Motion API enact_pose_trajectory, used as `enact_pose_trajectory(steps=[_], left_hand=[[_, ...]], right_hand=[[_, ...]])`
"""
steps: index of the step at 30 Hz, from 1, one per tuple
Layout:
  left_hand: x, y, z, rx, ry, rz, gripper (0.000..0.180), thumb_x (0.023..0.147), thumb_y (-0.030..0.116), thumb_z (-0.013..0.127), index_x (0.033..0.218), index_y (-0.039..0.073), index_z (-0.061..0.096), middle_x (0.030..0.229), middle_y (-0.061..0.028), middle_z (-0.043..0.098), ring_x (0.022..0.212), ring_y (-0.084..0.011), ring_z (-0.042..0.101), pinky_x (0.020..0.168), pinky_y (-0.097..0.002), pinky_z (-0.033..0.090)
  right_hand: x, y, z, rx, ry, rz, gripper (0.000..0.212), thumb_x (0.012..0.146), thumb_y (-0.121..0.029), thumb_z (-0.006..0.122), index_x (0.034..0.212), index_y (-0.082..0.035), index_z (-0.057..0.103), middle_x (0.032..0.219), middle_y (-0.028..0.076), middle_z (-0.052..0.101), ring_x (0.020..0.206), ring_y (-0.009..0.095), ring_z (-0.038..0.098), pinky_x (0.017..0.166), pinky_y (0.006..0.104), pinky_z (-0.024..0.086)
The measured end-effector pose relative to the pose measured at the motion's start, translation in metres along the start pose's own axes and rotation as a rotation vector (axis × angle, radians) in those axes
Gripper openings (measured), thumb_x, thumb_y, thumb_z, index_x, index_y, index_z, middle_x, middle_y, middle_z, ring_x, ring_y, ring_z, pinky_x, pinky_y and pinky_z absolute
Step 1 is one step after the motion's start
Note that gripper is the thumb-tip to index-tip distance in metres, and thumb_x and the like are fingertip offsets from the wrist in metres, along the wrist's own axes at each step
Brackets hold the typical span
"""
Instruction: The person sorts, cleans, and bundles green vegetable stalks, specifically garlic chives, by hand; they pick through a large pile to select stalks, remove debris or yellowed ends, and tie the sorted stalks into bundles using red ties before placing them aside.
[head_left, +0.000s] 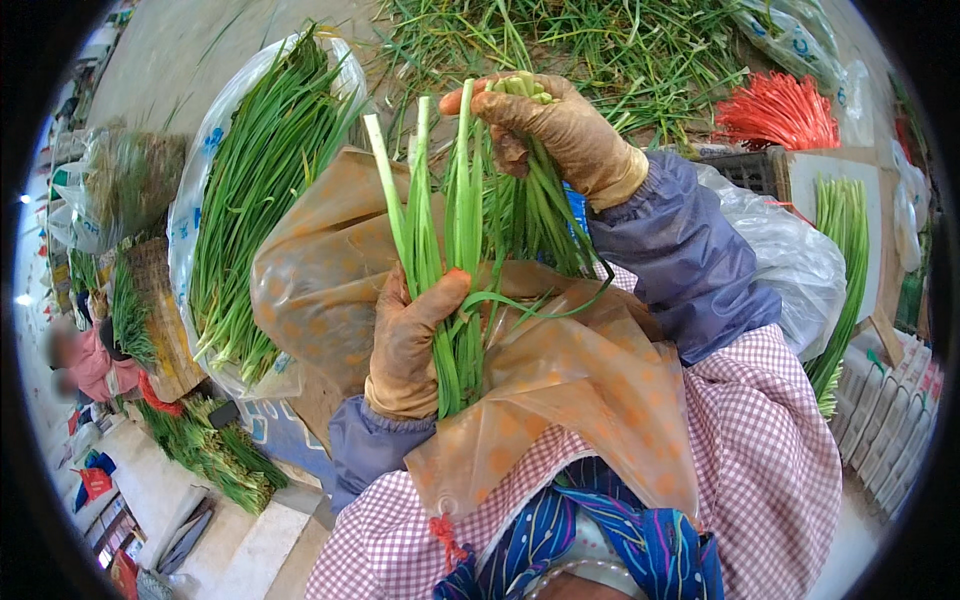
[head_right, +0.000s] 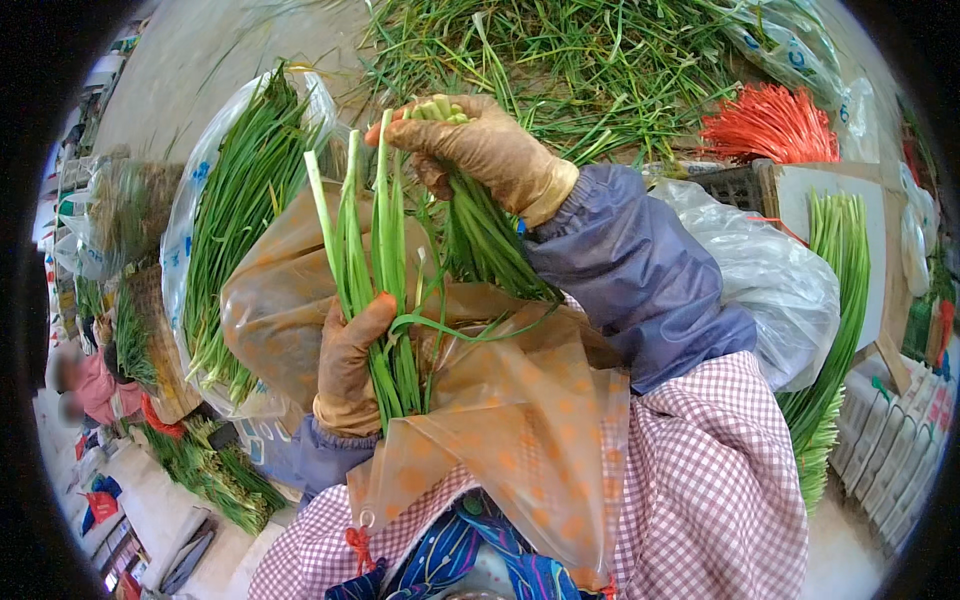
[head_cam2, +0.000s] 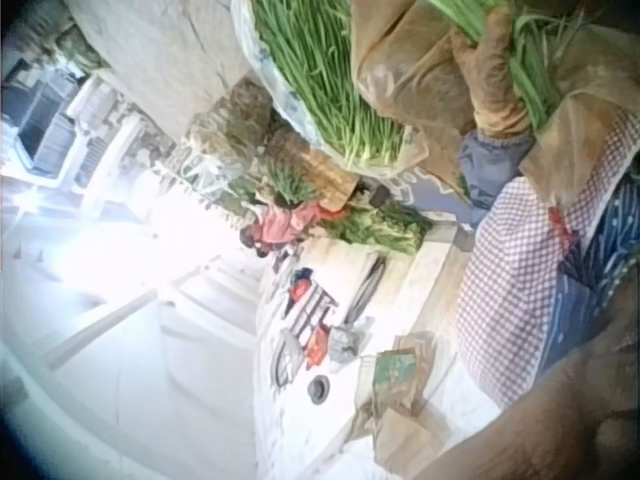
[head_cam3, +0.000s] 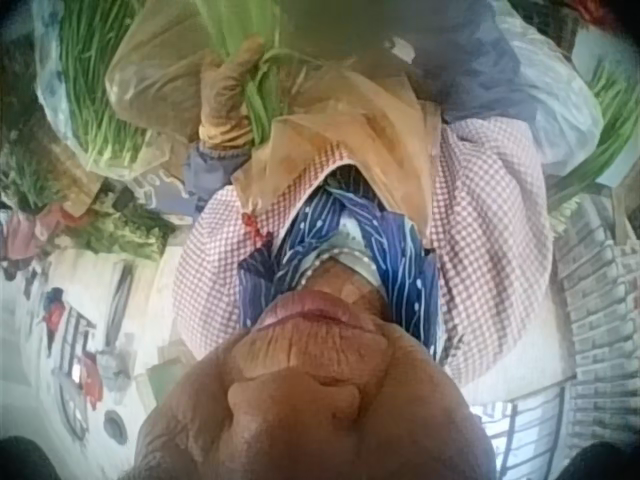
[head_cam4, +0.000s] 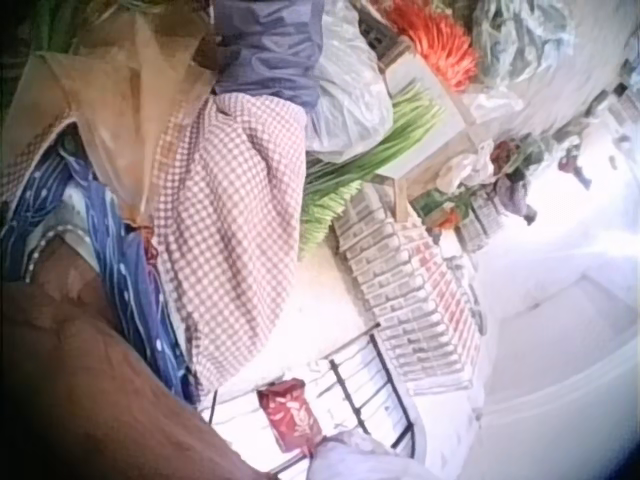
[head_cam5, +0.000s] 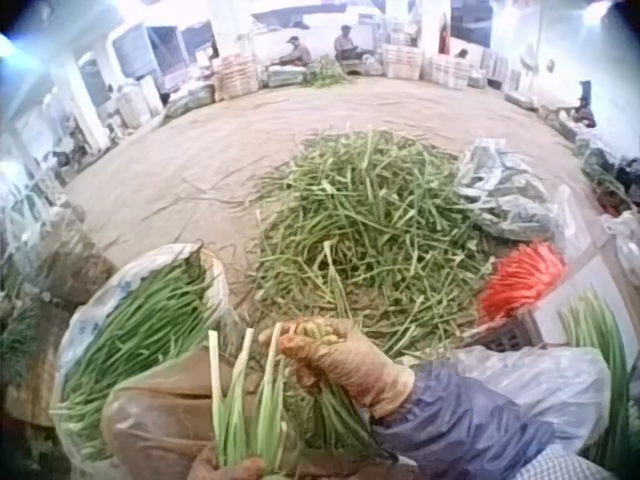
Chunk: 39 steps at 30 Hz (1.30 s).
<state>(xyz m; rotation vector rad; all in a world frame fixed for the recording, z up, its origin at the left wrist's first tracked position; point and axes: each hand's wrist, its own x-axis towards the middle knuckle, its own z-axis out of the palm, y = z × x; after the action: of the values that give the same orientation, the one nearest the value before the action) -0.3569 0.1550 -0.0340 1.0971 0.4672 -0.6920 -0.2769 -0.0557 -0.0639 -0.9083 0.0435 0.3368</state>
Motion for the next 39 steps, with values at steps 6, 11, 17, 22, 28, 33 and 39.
enact_pose_trajectory(steps=[6,11,17,22,28,33,39], left_hand=[[-0.003,0.001,-0.002,-0.069,-0.043,-0.017,0.023,0.084,0.010,0.063,0.105,0.002,0.057,0.086,-0.0069,0.065,0.067,-0.0140,0.063,0.057,-0.0242,0.053],[-0.010,0.009,0.009,-0.284,-0.016,-0.045,0.033,0.087,0.023,0.061,0.110,0.000,0.055,0.100,-0.0114,0.061,0.085,-0.0198,0.061,0.071,-0.0324,0.054],[-0.007,-0.002,-0.014,-0.319,-0.118,-0.042,0.038,0.090,0.032,0.056,0.112,0.002,0.054,0.105,-0.0106,0.059,0.088,-0.0221,0.062,0.071,-0.0355,0.055],[-0.004,0.001,0.000,-0.241,-0.091,0.053,0.018,0.085,0.009,0.063,0.101,0.005,0.055,0.085,-0.0083,0.063,0.074,-0.0178,0.063,0.065,-0.0298,0.054],[-0.003,-0.001,-0.007,-0.104,-0.068,0.079,0.020,0.084,0.006,0.062,0.103,0.005,0.054,0.087,-0.0111,0.065,0.074,-0.0208,0.064,0.066,-0.0311,0.056],[-0.004,-0.001,-0.004,-0.193,-0.017,0.107,0.021,0.082,0.004,0.064,0.101,0.007,0.055,0.087,-0.0108,0.065,0.078,-0.0216,0.066,0.067,-0.0337,0.057],[-0.003,0.003,0.001,-0.192,0.034,0.137,0.017,0.082,0.002,0.064,0.095,0.006,0.054,0.085,-0.0105,0.065,0.075,-0.0186,0.065,0.062,-0.0303,0.057]], right_hand=[[-0.003,-0.012,-0.001,-0.271,0.069,-0.115,0.025,0.086,-0.026,0.063,0.100,-0.005,0.066,0.067,-0.002,0.057,0.057,0.006,0.052,0.051,0.0204,0.041],[-0.020,-0.090,-0.042,-0.027,0.357,-0.254,0.012,0.084,-0.010,0.060,0.090,-0.001,0.064,0.073,0.006,0.065,0.062,0.017,0.063,0.057,0.0295,0.054],[-0.011,-0.062,-0.054,-0.601,0.170,-0.383,0.019,0.087,-0.021,0.062,0.097,-0.004,0.064,0.073,0.002,0.060,0.065,0.010,0.059,0.056,0.0242,0.048],[-0.008,-0.007,-0.012,-0.167,0.018,0.004,0.029,0.087,-0.028,0.064,0.097,0.000,0.063,0.063,-0.003,0.050,0.053,0.005,0.045,0.046,0.0206,0.036],[-0.008,0.006,0.009,-0.149,0.065,-0.005,0.021,0.087,-0.021,0.063,0.094,-0.001,0.064,0.063,-0.003,0.050,0.052,0.006,0.043,0.046,0.0213,0.034],[-0.014,0.002,0.000,-0.049,0.138,-0.072,0.014,0.083,-0.014,0.066,0.090,-0.002,0.065,0.070,0.001,0.059,0.054,0.007,0.050,0.047,0.0210,0.041],[-0.019,-0.006,-0.010,-0.025,0.235,-0.091,0.019,0.084,-0.019,0.066,0.094,-0.003,0.064,0.063,-0.001,0.053,0.053,0.009,0.052,0.049,0.0233,0.045]])
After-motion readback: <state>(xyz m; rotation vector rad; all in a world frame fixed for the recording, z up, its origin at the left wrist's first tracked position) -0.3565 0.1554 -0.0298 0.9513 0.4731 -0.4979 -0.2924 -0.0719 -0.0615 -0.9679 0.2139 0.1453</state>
